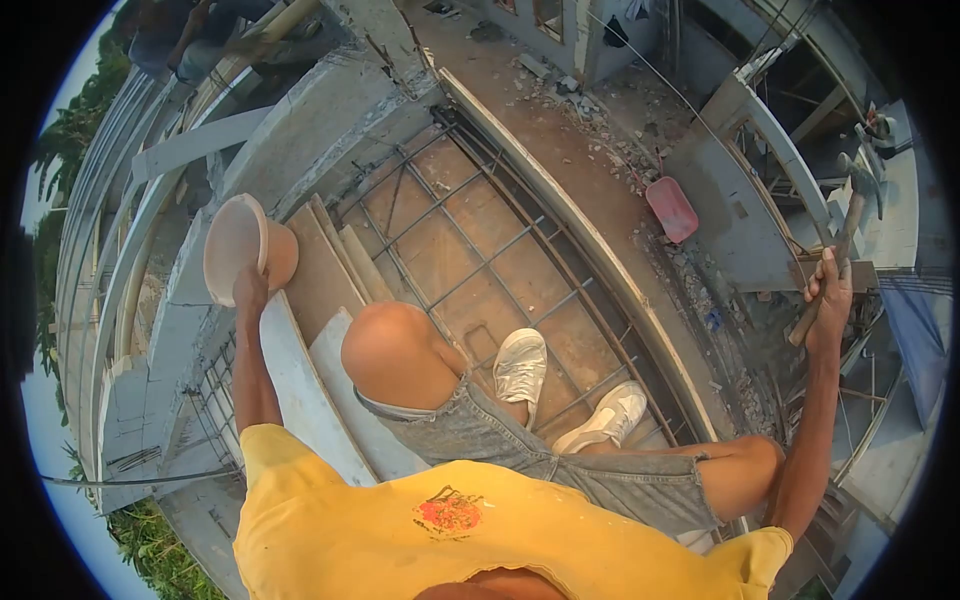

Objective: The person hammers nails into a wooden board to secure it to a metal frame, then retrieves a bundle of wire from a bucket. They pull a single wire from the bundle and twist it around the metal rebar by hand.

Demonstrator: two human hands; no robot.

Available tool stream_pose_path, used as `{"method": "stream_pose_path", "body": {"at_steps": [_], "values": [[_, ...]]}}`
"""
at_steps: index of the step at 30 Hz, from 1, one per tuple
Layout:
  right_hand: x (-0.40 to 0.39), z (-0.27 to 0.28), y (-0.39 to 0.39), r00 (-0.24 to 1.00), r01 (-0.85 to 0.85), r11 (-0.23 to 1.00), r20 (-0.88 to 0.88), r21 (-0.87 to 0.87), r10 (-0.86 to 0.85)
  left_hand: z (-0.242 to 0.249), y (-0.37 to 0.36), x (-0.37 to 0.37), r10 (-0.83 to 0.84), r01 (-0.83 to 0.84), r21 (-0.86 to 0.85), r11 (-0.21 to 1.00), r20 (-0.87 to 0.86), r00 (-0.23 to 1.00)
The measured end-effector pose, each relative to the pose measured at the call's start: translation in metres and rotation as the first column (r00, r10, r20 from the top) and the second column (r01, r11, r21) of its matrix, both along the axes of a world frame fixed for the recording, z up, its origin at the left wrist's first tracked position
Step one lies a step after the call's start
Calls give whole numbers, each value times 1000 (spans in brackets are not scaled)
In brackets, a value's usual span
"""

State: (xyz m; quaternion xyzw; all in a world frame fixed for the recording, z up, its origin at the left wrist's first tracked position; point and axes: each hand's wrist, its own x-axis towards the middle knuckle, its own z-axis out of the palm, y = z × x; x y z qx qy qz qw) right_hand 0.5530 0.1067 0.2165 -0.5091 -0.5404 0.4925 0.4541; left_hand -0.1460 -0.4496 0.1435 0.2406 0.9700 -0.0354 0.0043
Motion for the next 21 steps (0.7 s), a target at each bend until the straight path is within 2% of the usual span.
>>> {"method": "stream_pose_path", "body": {"at_steps": [1, 3, 4, 6, 7, 8, 10, 13, 14, 17, 18, 21], "values": [[6, 12, -1, 999, -38, 999, -10, 2, 38, 22, 19, 16, -39, 39, 12, 999, -2, 999], [19, 27, -2, 991, -126, 992, -37, 1, 126, 47, 49, 47, -287, 286, -33, 958, -57, 956], [26, 30, 0, 979, -181, 983, -104, -40, 176, 54, 63, 64, -400, 397, -59, 916, -79, 913], [31, 14, -2, 942, -236, 968, -266, -87, 205, 60, 92, 98, -657, 652, -86, 754, -101, 747], [32, 9, -3, 914, -263, 959, -345, -107, 213, 52, 105, 115, -716, 711, -89, 698, -60, 695], [-3, 20, -29, 947, -139, 986, -302, -93, 106, 39, 117, 128, -775, 771, -88, 631, -21, 632], [0, 4, -29, 932, -159, 976, -349, -147, 99, -16, 128, 145, -838, 841, -121, 528, 87, 539], [10, 6, -31, 944, -137, 975, -321, -173, 76, -66, 144, 175, -820, 869, -166, 466, 289, 495], [14, 6, -35, 954, -126, 975, -293, -185, 68, -69, 147, 184, -715, 837, -138, 530, 457, 528], [30, 5, -40, 965, -118, 979, -251, -167, 73, -83, 133, 174, -773, 806, 251, 536, 531, 348], [31, 4, -41, 970, -91, 980, -237, -177, 48, -66, 130, 180, -755, 482, 601, 637, 612, 234], [30, -5, -39, 973, -80, 977, -228, -196, 34, -50, 154, 176, -510, 167, 489, 856, 749, 423]]}}
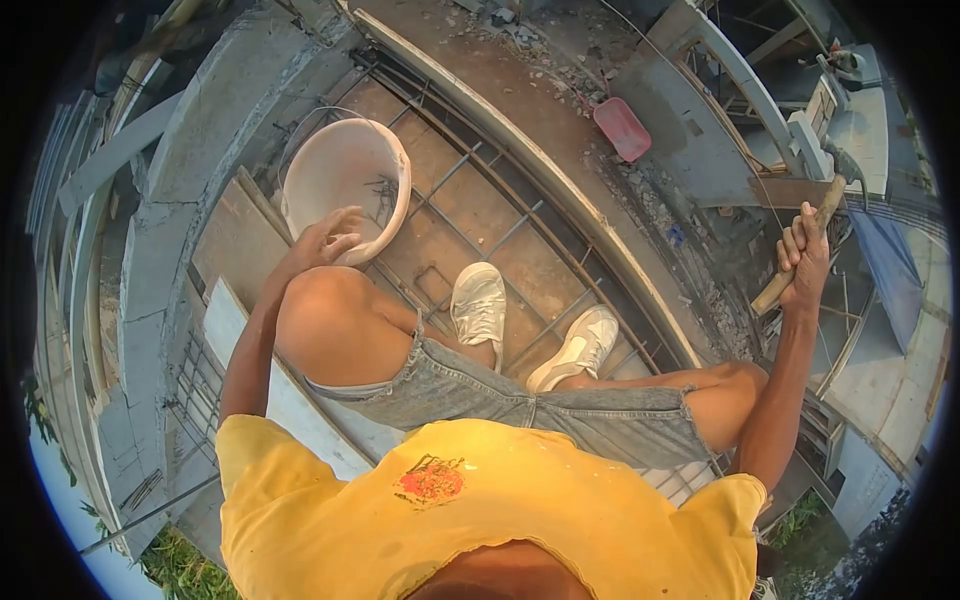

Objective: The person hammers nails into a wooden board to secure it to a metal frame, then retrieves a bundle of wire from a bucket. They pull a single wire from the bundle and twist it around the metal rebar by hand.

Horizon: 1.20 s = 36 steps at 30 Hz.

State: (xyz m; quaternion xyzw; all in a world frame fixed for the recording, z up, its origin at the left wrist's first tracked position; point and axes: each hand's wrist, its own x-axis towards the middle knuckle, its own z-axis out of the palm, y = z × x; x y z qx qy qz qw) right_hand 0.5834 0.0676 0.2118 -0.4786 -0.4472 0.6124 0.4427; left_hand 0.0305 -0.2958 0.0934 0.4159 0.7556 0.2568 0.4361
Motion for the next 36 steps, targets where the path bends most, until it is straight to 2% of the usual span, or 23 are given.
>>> {"method": "stream_pose_path", "body": {"at_steps": [2, 5, 8, 13, 14, 17, 20, 23, 26, 32, 35, 36], "values": [[0, -9, 3, 1000, -9, 1000, -1, -20, 9, -35, 13, -39, 97, -90, 51, 995, -164, 982], [-15, -7, 2, 998, -22, 1000, 59, -20, 24, -99, 26, -78, -17, -5, -49, 999, -443, 897], [-30, 1, -13, 988, -32, 999, 153, -3, 32, -141, 43, -78, -27, -7, -70, 998, -481, 876], [-29, 2, -22, 963, -45, 999, 266, -13, 47, -198, 49, -69, -10, 27, 31, 999, -463, 886], [-31, 1, -21, 961, -40, 999, 274, -8, 41, -199, 56, -71, -12, 46, 64, 997, -454, 891], [-32, -1, -24, 955, -18, 1000, 296, -16, 22, -197, 55, -63, -127, 137, -28, 990, -593, 795], [-34, -1, -22, 954, -7, 1000, 298, -16, 12, -188, 57, -55, -153, 141, -69, 988, -617, 772], [-45, 1, -25, 955, 3, 1000, 298, -12, 0, -187, 65, -52, -283, 154, -246, 957, -675, 681], [-50, -1, -21, 955, -21, 999, 294, -31, 29, -185, 67, -50, -294, 174, -238, 956, -727, 621], [-46, 4, -17, 913, -75, 995, 397, -63, 94, -169, 59, -57, -256, 119, -247, 962, -655, 711], [-52, 6, -26, 896, -85, 996, 439, 14, 70, -137, 55, -61, -177, 22, -322, 946, -461, 870], [-58, 8, -34, 897, -88, 994, 438, 66, 50, -130, 53, -62, -187, 28, -343, 939, -442, 877]]}}
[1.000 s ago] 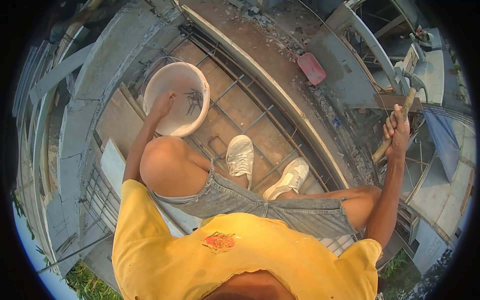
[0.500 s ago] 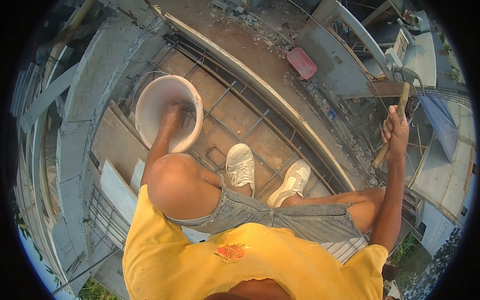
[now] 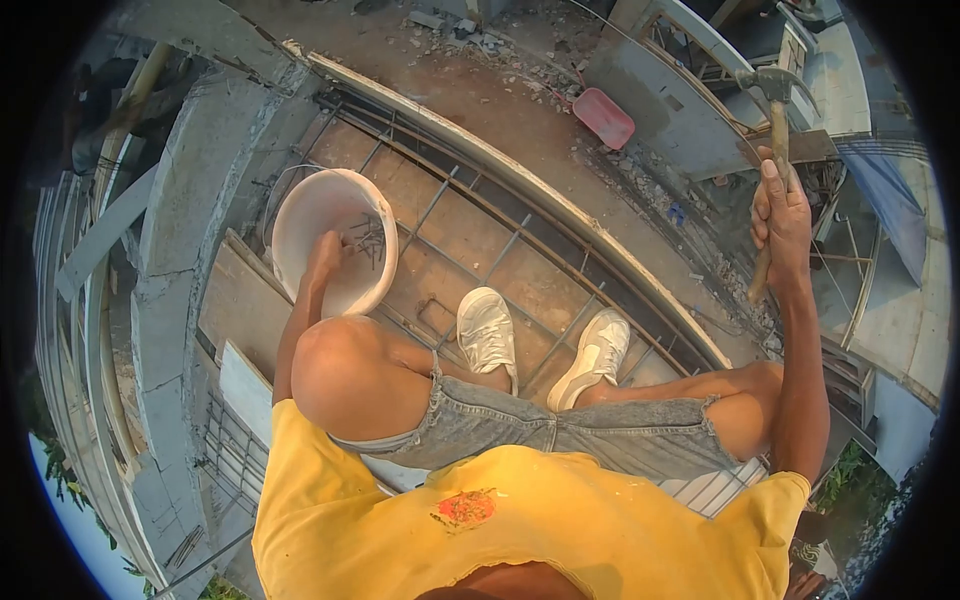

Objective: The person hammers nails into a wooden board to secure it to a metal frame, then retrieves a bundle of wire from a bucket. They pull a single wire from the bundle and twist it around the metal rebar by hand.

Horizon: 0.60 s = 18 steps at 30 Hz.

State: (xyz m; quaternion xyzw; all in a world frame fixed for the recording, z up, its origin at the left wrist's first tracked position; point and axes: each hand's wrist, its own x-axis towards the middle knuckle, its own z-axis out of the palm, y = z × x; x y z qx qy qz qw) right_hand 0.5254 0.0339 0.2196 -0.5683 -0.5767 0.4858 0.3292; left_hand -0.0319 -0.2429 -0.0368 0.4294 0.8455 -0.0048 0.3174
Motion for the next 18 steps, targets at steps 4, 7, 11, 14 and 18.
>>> {"method": "stream_pose_path", "body": {"at_steps": [4, 7, 11, 14, 18], "values": [[-1, -6, -3, 993, -8, 925, -105, 381, 52, 45, -6, -1, 50, -61, 98, 993, 120, 992], [-21, 7, -14, 988, -39, 920, -125, 389, 94, 115, 14, 26, 150, -282, 219, 934, 475, 867], [-58, 10, -39, 992, -120, 989, -29, 91, 123, 206, 68, 77, -92, -232, 340, 911, 718, 690], [-94, -12, -60, 977, -138, 983, -146, 119, 155, 246, 109, 120, -220, -89, 363, 928, 723, 655], [-115, -4, -65, 918, -183, 980, -345, 72, 197, 265, 160, 175, -337, 155, 311, 938, 707, 621]]}}
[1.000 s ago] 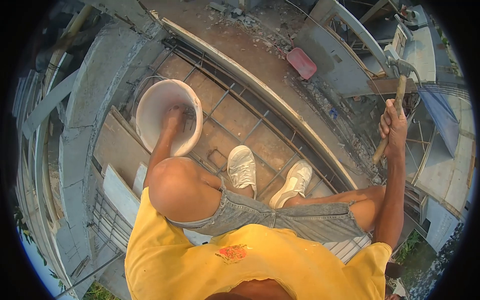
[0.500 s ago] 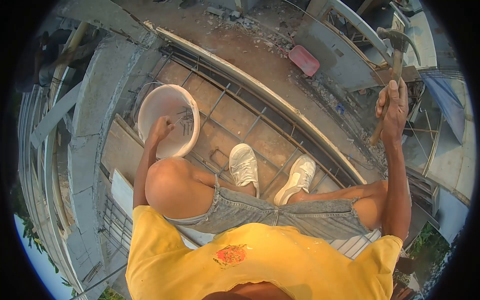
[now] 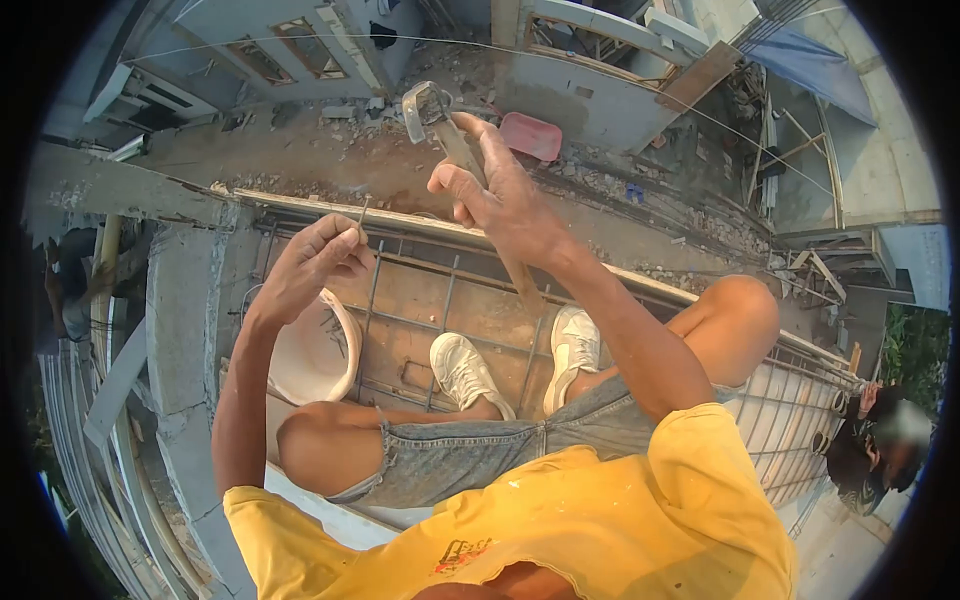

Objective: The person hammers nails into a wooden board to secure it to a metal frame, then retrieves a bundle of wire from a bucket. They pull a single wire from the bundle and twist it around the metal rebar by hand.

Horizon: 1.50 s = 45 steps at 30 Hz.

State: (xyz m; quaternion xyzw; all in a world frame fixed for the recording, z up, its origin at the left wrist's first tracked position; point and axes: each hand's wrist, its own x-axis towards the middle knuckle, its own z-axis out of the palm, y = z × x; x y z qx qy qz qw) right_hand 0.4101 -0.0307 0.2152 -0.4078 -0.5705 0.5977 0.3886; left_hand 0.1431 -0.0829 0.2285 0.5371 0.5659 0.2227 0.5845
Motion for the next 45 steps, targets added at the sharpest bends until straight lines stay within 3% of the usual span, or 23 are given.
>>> {"method": "stream_pose_path", "body": {"at_steps": [5, 8, 12, 16, 19, 24, 26, 27, 29, 30, 31, 32, 34, 35, 36, 37, 38, 40, 43, 45], "values": [[10, -14, 8, 976, -25, 995, -218, -93, 5, 3, 41, 53, -110, 109, -6, 994, -57, 992], [25, -24, 16, 998, -42, 990, -44, -134, 36, -6, 54, 68, -122, 122, 8, 992, 19, 992], [25, -35, 11, 983, 128, 992, 138, -17, -125, -7, 56, 84, -190, 190, 0, 982, -47, 981], [31, -34, 13, 980, 75, 995, 188, -64, -62, -21, 53, 94, -163, 163, -9, 987, -13, 986], [31, -43, 13, 986, 107, 994, 128, -14, -105, -28, 53, 98, -185, 185, 1, 983, -35, 982], [34, -66, 30, 969, 28, 999, 244, 19, -32, -44, 63, 100, -238, 243, 28, 970, -117, 964], [33, -76, 42, 970, 14, 996, 240, 82, -34, -50, 68, 102, -178, 178, -6, 984, -59, 982], [36, -70, 47, 942, -15, 1000, 337, 21, 7, -54, 71, 102, -137, 137, -25, 990, -17, 990], [36, -85, 65, 935, -38, 999, 353, 33, 24, -67, 80, 98, -43, 44, -38, 998, 32, 999], [37, -96, 77, 933, -48, 998, 359, 39, 31, -81, 88, 89, -4, 15, 108, 994, -106, 994], [40, -108, 89, 905, -56, 998, 422, -23, 60, -99, 95, 73, 52, 10, 254, 967, -236, 970], [43, -124, 102, 924, -47, 994, 374, -100, 81, -117, 100, 55, 126, 24, 396, 918, -348, 929], [53, -165, 124, 954, -41, 967, 279, -250, 113, -160, 105, 1, 442, 7, 614, 789, -576, 688], [57, -187, 134, 955, -15, 945, 276, -327, 110, -177, 101, -17, 663, -284, 638, 716, -493, 563], [61, -211, 142, 957, 14, 916, 272, -402, 105, -193, 89, -31, 829, -537, 632, 559, -418, 371], [65, -233, 148, 959, 43, 879, 267, -474, 97, -220, 74, -42, 886, -677, 576, 458, -359, 294], [68, -254, 152, 910, 36, 893, 384, -448, 155, -245, 61, -49, 928, -793, 504, 342, -311, 203], [73, -292, 154, 763, 12, 914, 595, -405, 254, -275, 48, -30, 882, -801, 437, 409, -416, 223], [68, -325, 146, 645, -132, 933, 686, -334, 337, -360, 37, -39, 891, -881, 369, 295, -440, 113], [62, -344, 151, 581, -101, 923, 730, -372, 359, -354, 48, -27, 846, -899, 323, 296, -525, 90]]}}
